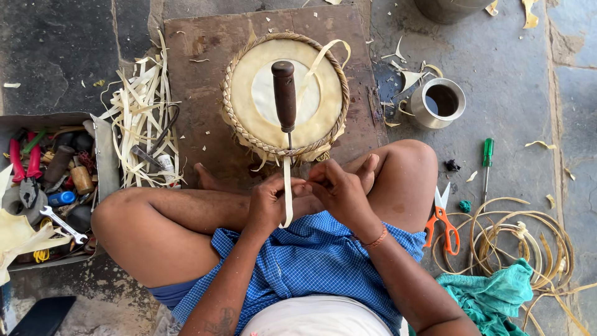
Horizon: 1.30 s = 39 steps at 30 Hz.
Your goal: The person repairs a drum by weaving leather straps through the drumhead and frame, using a metal pick to tighten the weave and a hammer to tap the rim.
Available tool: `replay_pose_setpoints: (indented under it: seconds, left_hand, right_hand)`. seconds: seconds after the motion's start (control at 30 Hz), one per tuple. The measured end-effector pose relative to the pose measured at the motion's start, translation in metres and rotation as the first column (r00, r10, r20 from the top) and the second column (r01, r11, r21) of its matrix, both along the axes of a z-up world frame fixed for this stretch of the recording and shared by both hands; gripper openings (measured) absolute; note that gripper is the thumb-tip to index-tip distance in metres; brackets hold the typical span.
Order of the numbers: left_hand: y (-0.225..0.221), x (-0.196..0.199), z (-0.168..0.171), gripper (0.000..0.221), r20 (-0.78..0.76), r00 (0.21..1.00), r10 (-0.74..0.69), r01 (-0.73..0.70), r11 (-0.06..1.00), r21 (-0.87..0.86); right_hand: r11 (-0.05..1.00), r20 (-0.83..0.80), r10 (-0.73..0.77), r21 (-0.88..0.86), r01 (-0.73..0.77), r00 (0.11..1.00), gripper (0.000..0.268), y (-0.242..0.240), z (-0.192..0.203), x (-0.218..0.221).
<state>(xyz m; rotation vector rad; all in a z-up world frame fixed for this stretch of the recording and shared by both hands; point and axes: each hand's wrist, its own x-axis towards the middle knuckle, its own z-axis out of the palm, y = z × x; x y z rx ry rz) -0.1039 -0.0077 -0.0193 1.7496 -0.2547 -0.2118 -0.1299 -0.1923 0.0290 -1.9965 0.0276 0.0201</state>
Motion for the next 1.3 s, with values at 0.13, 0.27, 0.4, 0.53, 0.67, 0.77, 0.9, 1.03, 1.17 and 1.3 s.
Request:
replay_pose_setpoints:
  seconds: [0.13, 0.27, 0.4, 0.53, 0.67, 0.77, 0.9, 1.03, 1.17, 1.3]
  left_hand:
    - [-0.004, 0.007, -0.011, 0.011, -0.005, 0.969, 0.246, -0.246, 0.969, -0.02]
    - [-0.006, 0.01, -0.021, 0.011, -0.047, 0.948, 0.315, -0.317, 0.948, -0.042]
    - [-0.004, 0.009, -0.027, 0.011, 0.033, 0.958, 0.285, -0.283, 0.958, -0.05]
    - [-0.004, 0.011, -0.03, 0.012, 0.042, 0.959, 0.281, -0.28, 0.959, -0.042]
    - [-0.004, 0.01, -0.031, 0.011, 0.033, 0.958, 0.284, -0.283, 0.959, -0.017]
    - [-0.005, 0.01, -0.031, 0.01, 0.034, 0.959, 0.282, -0.282, 0.959, -0.005]
    - [-0.005, 0.013, -0.026, 0.011, 0.08, 0.957, 0.277, -0.277, 0.961, -0.014]
    - [-0.008, 0.012, -0.015, 0.011, 0.079, 0.964, 0.254, -0.255, 0.967, 0.001]
    - [-0.012, 0.011, -0.003, 0.012, -0.151, 0.945, 0.291, -0.288, 0.957, 0.04]
    - [-0.014, 0.011, 0.001, 0.008, -0.023, 0.959, 0.282, -0.282, 0.959, -0.01]
  right_hand:
    - [1.0, 0.034, 0.007, 0.018, -0.008, 0.999, 0.024, 0.007, 0.002, -0.003]
    - [0.98, -0.049, 0.196, -0.013, -0.197, 0.979, 0.028, 0.015, 0.006, -0.01]
    - [0.957, -0.117, 0.287, 0.086, -0.278, 0.951, 0.03, 0.019, 0.005, -0.016]
    - [0.955, -0.112, 0.298, 0.034, -0.296, 0.948, 0.028, 0.018, 0.003, -0.013]
    - [0.947, -0.138, 0.322, 0.037, -0.32, 0.937, 0.024, 0.016, -0.001, -0.012]
    - [0.939, -0.092, 0.342, 0.051, -0.339, 0.935, 0.025, 0.016, -0.004, -0.013]
    - [0.936, -0.068, 0.351, 0.031, -0.35, 0.934, 0.025, 0.016, -0.007, -0.012]
    - [0.935, -0.067, 0.355, 0.013, -0.355, 0.932, 0.025, 0.013, -0.012, -0.012]
    - [0.931, -0.109, 0.357, -0.042, -0.363, 0.928, 0.019, 0.016, -0.015, -0.014]
    - [0.935, -0.018, 0.353, -0.019, -0.354, 0.935, 0.021, 0.015, -0.004, -0.01]
